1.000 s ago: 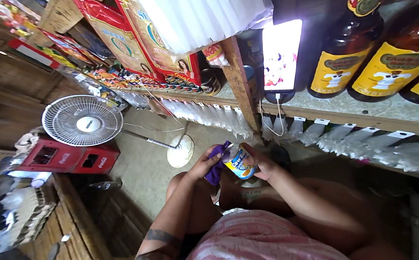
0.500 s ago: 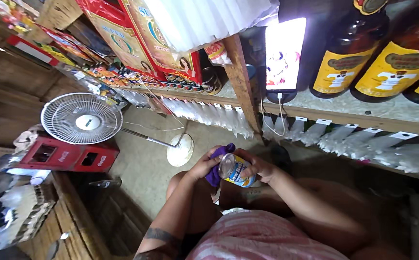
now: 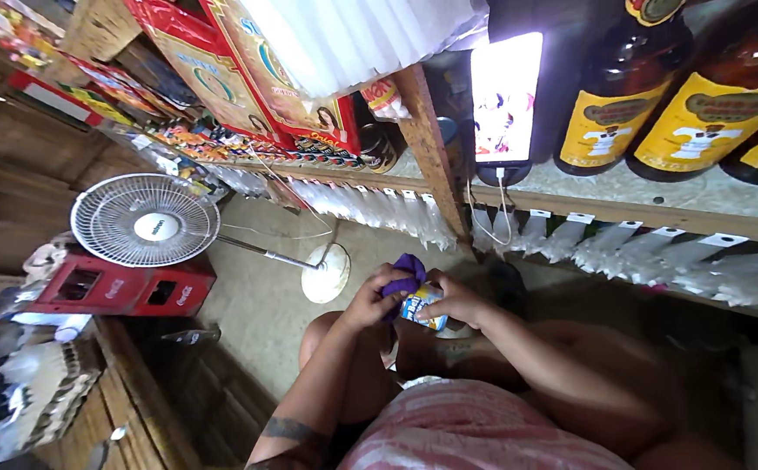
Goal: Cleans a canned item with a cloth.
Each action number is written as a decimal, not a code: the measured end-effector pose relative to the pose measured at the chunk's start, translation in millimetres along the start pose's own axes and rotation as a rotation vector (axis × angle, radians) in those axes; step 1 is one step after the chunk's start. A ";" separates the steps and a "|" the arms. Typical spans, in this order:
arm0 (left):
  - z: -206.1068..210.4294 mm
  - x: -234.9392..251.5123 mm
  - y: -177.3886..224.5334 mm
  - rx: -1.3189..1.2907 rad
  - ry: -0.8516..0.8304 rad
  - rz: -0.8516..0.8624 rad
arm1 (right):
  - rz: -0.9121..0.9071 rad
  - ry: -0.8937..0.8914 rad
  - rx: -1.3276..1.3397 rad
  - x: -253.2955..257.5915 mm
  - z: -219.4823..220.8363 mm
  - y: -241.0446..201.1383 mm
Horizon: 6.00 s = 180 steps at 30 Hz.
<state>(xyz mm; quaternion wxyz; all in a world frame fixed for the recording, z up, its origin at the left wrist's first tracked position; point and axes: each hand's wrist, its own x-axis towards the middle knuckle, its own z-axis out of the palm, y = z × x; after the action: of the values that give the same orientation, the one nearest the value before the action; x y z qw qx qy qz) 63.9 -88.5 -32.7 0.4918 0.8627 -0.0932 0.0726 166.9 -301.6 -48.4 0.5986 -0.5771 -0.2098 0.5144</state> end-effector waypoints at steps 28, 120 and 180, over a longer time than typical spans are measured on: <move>-1.6 2.7 11.3 -0.200 0.132 -0.286 | -0.251 0.140 0.346 -4.1 -4.5 -4.0; -5.0 -2.1 5.2 0.460 0.063 -0.267 | -0.658 0.339 -0.489 2.2 -0.3 16.4; -9.2 1.6 5.2 0.245 -0.045 -0.417 | -0.620 0.482 -0.475 4.6 -4.9 14.5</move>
<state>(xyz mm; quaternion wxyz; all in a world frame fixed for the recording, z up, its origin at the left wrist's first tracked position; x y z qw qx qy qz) 63.9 -83.3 -23.4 0.3856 0.9179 0.0853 -0.0391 167.4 -302.8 -64.3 0.6071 -0.7115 -0.3394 0.0999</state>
